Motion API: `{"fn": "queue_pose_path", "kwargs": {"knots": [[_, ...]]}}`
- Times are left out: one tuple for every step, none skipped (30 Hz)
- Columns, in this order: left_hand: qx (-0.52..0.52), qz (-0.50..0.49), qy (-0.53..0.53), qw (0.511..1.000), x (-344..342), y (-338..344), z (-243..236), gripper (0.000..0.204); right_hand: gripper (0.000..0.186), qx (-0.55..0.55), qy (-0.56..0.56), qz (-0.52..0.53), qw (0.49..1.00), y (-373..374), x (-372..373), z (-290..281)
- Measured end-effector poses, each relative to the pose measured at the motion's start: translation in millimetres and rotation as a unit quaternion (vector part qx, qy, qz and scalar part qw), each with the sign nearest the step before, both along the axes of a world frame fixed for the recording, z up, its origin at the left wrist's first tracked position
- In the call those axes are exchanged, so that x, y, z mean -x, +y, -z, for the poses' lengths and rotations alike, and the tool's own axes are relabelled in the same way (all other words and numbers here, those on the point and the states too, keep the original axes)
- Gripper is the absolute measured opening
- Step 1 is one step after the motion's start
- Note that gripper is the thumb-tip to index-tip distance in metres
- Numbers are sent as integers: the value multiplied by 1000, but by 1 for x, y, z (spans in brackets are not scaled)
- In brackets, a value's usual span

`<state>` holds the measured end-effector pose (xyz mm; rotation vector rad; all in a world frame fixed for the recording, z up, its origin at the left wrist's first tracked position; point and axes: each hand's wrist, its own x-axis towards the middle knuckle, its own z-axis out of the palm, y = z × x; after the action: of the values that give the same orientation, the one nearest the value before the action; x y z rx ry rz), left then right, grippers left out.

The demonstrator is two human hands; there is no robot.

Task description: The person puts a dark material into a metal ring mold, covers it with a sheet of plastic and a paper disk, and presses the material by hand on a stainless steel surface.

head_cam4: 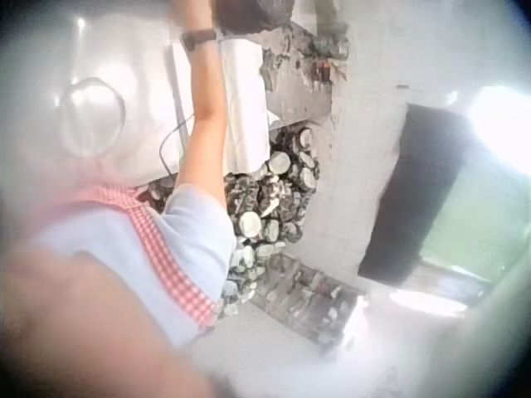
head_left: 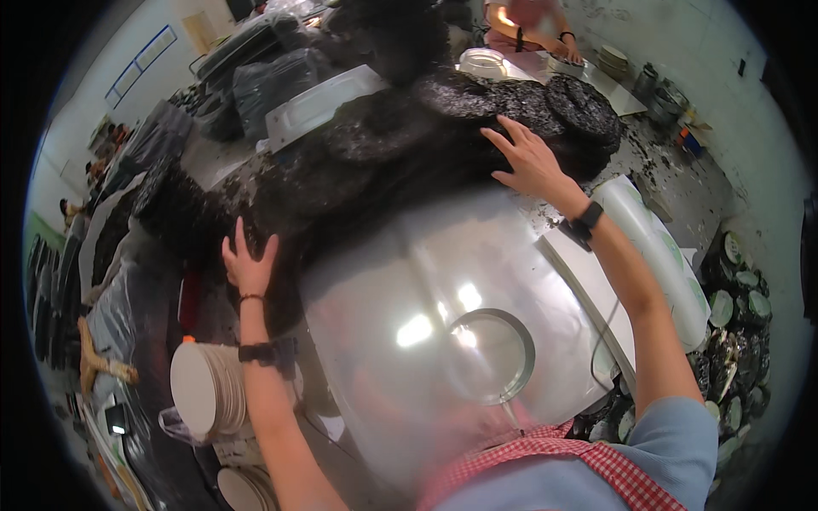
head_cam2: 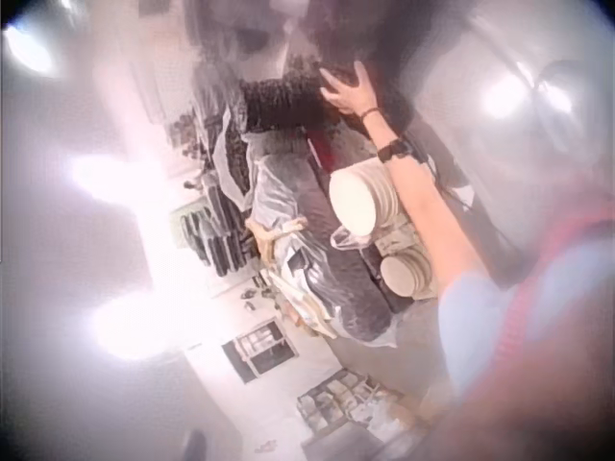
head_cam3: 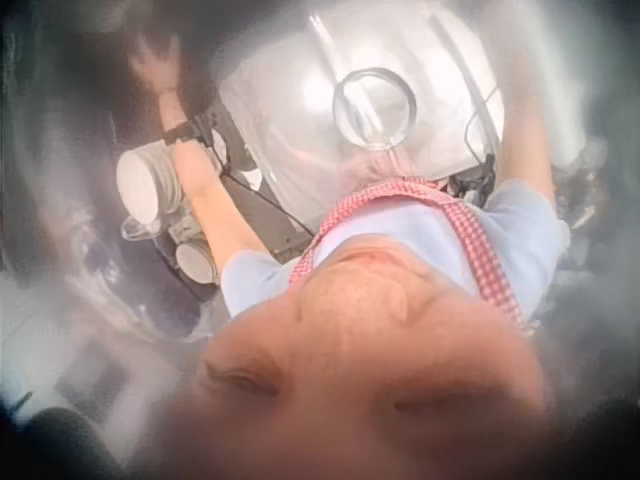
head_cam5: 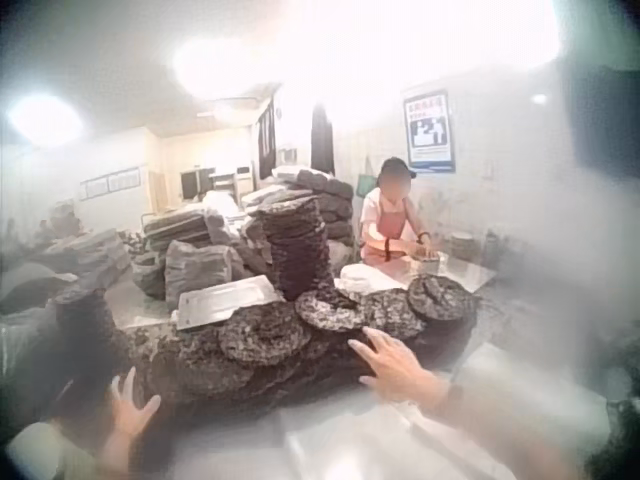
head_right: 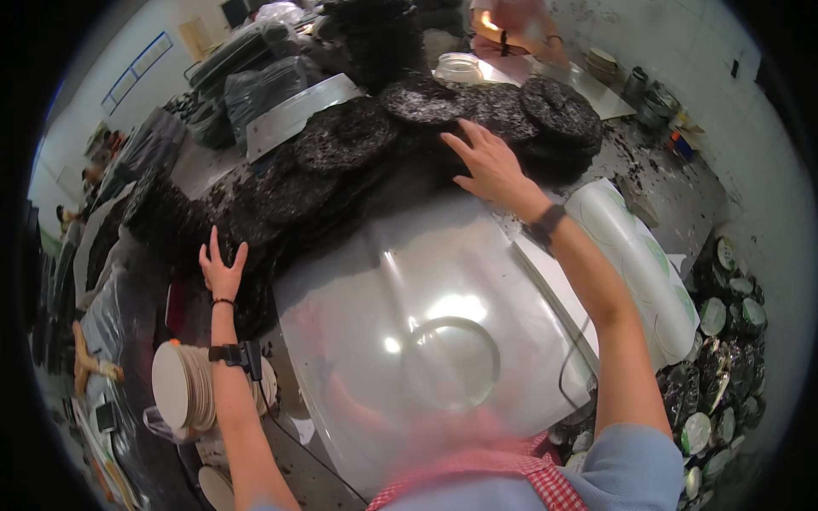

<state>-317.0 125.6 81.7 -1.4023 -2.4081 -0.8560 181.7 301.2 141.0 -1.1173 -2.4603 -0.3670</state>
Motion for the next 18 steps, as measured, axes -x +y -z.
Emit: {"fn": "queue_pose_path", "kwargs": {"knots": [[-14,-1,-15,1000,13,11,4,72,85,-20,-4,4,1000,26,7,2],[-29,0,-37,999,24,25,12,71,90,-41,-16,11,999,48,8,0],[-24,18,-53,998,43,29,20,71,95,-39,-33,29,998,65,16,-1],[-22,35,-69,997,61,33,25,70,101,-40,-50,45,997,81,23,-4],[-7,49,-79,996,73,37,33,70,104,-12,-42,42,998,96,28,-4],[6,66,-90,994,79,43,41,69,107,15,-34,42,998,109,30,-3],[23,83,-128,988,82,44,46,71,108,50,-35,41,997,119,31,0],[57,100,-126,985,86,44,52,70,106,66,-53,45,995,125,34,2],[90,110,-107,984,87,43,56,68,104,88,-66,39,993,131,34,6],[135,101,-91,981,85,46,60,66,103,110,-82,37,990,136,31,12],[148,114,-85,979,86,48,63,66,102,111,-92,45,989,136,29,17],[172,113,-60,977,87,49,66,65,100,114,-101,52,987,136,28,25],[190,104,-51,975,87,49,69,64,99,77,-99,54,991,135,29,34],[207,94,-43,973,87,51,70,64,98,58,-95,69,991,136,31,43],[208,88,-57,973,89,48,68,64,97,58,-81,72,992,139,37,47],[211,85,-73,971,89,47,67,64,95,60,-68,77,993,139,39,51],[218,92,-69,969,90,49,65,65,90,57,-60,83,993,140,38,54],[215,106,-71,968,89,50,61,65,90,49,-56,89,993,138,35,57]]}}
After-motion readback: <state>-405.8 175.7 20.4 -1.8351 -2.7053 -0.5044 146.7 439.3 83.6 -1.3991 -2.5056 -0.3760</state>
